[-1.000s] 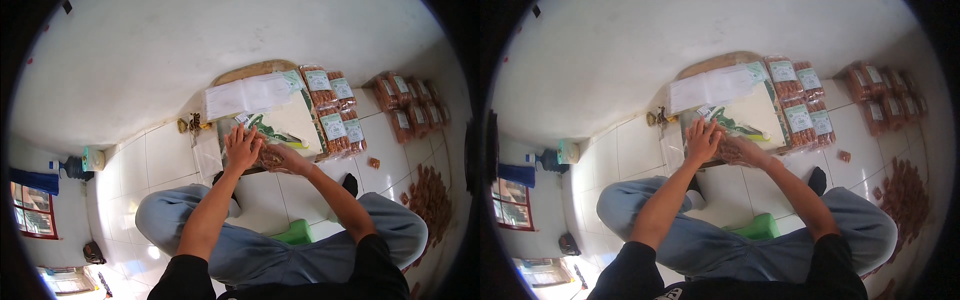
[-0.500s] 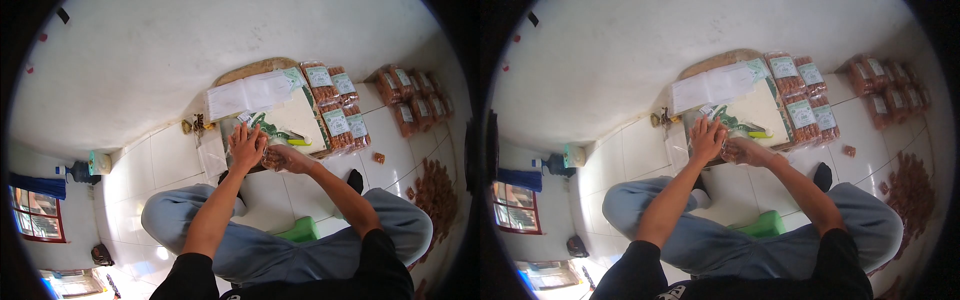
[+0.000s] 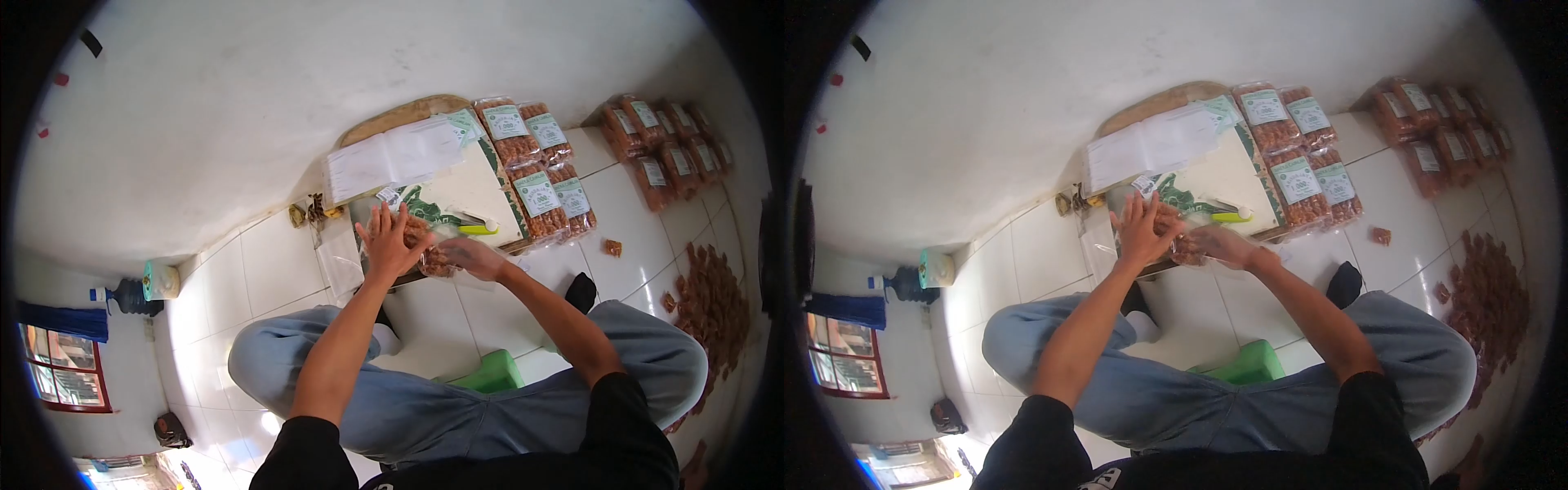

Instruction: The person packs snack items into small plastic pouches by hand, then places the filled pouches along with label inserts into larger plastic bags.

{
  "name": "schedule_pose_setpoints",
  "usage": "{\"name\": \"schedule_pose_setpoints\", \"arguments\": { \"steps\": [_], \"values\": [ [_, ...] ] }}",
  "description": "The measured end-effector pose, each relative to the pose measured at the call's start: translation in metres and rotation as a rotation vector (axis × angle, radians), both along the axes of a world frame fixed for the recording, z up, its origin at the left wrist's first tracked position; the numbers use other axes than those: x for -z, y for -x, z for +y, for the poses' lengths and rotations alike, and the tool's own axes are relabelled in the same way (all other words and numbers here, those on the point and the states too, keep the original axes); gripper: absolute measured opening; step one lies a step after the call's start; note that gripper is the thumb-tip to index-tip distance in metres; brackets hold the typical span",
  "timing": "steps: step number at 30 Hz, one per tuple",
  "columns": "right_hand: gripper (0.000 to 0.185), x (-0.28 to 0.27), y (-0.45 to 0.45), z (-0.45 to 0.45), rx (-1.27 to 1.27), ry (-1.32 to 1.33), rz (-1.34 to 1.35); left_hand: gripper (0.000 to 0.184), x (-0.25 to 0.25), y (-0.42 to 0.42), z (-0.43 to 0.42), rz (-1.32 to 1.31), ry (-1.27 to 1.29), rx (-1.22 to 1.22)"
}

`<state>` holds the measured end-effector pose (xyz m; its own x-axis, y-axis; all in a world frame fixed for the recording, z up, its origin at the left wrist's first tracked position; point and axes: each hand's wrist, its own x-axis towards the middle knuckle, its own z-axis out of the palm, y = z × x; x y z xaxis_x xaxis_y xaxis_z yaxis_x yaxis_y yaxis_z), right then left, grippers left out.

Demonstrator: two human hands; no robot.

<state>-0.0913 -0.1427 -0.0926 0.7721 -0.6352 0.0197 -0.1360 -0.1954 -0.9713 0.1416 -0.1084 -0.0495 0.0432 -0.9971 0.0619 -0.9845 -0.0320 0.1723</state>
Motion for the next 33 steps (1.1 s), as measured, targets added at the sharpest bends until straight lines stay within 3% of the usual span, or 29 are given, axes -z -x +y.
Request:
{"name": "schedule_pose_setpoints", "arguments": {
  "steps": [2,4,5,6,10,13,16,18,19,21,22,24,27,30,31,33],
  "values": [
    [0.035,-0.013,0.000,0.006,0.059,-0.015,0.038,0.095,0.004,-0.007,0.006,0.042,0.063,-0.004],
    [0.032,-0.008,0.000,0.007,0.113,-0.029,0.078,0.100,-0.002,-0.012,0.020,0.307,0.127,0.413],
    [0.032,0.001,-0.002,0.007,0.142,0.077,0.048,0.100,-0.004,-0.010,0.023,0.309,0.125,0.409],
    [0.033,0.003,-0.004,0.007,0.172,0.183,0.016,0.101,-0.005,-0.008,0.026,0.178,0.121,0.464],
    [0.040,0.004,0.004,0.002,0.106,0.121,0.007,0.108,-0.004,0.001,0.024,-0.134,0.126,0.493],
    [0.044,-0.010,0.011,-0.001,-0.028,0.121,-0.011,0.112,-0.001,-0.001,0.021,-0.124,0.125,0.495],
    [0.048,-0.014,0.009,-0.004,-0.049,-0.019,0.062,0.115,-0.001,0.002,0.020,-0.121,0.118,0.470],
    [0.053,-0.011,0.004,-0.009,-0.050,-0.798,-0.204,0.116,-0.002,0.005,0.019,-0.119,0.113,0.466],
    [0.053,-0.016,0.003,-0.009,-0.049,-0.801,-0.205,0.117,-0.002,0.006,0.019,-0.117,0.107,0.462],
    [0.052,-0.030,0.001,-0.011,-0.088,-0.441,0.306,0.117,-0.004,0.008,0.019,-0.121,0.090,0.455],
    [0.052,-0.017,0.001,-0.009,-0.086,-0.443,0.304,0.118,-0.005,0.009,0.018,-0.125,0.075,0.448],
    [0.053,0.010,-0.004,-0.004,-0.044,-0.609,-0.241,0.117,-0.005,0.011,0.018,-0.127,0.065,0.446],
    [0.056,0.023,-0.007,-0.005,-0.077,-0.472,-0.238,0.115,-0.009,0.014,0.019,-0.160,0.060,0.440],
    [0.058,-0.024,0.000,-0.003,-0.103,-0.276,-0.060,0.111,-0.001,0.012,0.013,-0.153,0.085,0.516],
    [0.058,-0.016,-0.001,-0.006,-0.098,-0.276,-0.062,0.109,0.005,0.009,0.011,-0.117,0.103,0.585],
    [0.059,-0.003,-0.005,-0.014,-0.114,0.298,0.144,0.107,0.010,0.007,0.010,-0.139,0.125,0.616]
  ]
}}
